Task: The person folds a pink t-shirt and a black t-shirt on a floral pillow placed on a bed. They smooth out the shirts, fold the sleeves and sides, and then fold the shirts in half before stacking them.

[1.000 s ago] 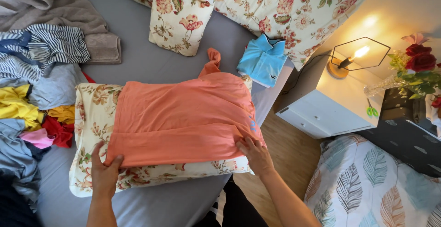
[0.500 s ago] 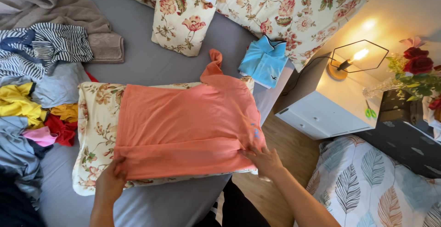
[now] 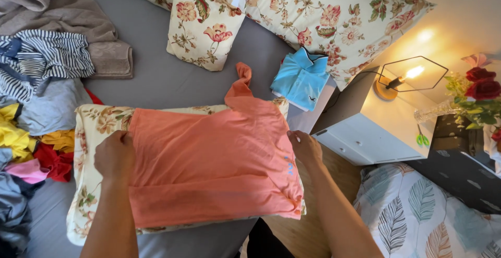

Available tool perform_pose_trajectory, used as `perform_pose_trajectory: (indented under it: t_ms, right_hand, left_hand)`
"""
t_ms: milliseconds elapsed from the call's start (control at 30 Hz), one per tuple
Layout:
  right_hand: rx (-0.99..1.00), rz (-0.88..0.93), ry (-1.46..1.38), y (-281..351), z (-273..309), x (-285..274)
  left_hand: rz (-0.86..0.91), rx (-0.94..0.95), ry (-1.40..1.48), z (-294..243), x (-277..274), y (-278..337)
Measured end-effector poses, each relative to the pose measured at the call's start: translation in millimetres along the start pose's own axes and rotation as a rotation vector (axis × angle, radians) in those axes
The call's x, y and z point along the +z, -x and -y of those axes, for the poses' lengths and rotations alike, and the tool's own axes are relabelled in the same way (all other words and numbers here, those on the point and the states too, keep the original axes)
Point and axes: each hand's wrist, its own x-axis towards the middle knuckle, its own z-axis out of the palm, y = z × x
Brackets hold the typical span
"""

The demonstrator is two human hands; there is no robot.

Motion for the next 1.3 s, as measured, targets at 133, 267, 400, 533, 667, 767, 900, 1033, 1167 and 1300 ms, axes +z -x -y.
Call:
perform_pose_trajectory:
  t_ms: [133,267,400,533,667,767,900,1033,1167,1300]
  right_hand:
    - [0.018,-0.006,0.088,-37,26,32]
    - [0.044,-0.073,-0.073,-47,51,46]
    - [0.209,-0.066,-0.067,-60,52,44]
    - [0.178,-0.062,-0.033,-63,45,51]
    - [0.096,-0.193,-0.101,-51,49,40]
    - [0.017,-0.405,-0.182,-56,32,46]
    - [0.206,-0.432,-0.389,-74,-13,41]
    - [0.16,-0.333,-0.568,-75,-13,47]
    - [0.265,-0.224,-0.775,-96,-4,72]
    - [0.154,0.06,-0.737,-97,3,59]
  left_hand:
    - [0.08,0.029,0.061,-60,4,3]
    - [0.085,0.17,0.048,-90,12,2]
    - [0.092,0.322,-0.044,-89,22,-13]
    - [0.243,0.296,-0.124,-71,63,-58]
    - [0.353,0.325,-0.445,-36,105,-91]
    - [0.319,0.244,-0.437,-49,73,-89]
    - [-0.272,0.19,-0.522,21,101,-108]
    - [-0.068,0.135,-0.288,-39,41,-80]
    - [-0.318,0.38,-0.513,-12,91,-91]
    - [-0.293,0.376,-0.578,-33,50,-73]
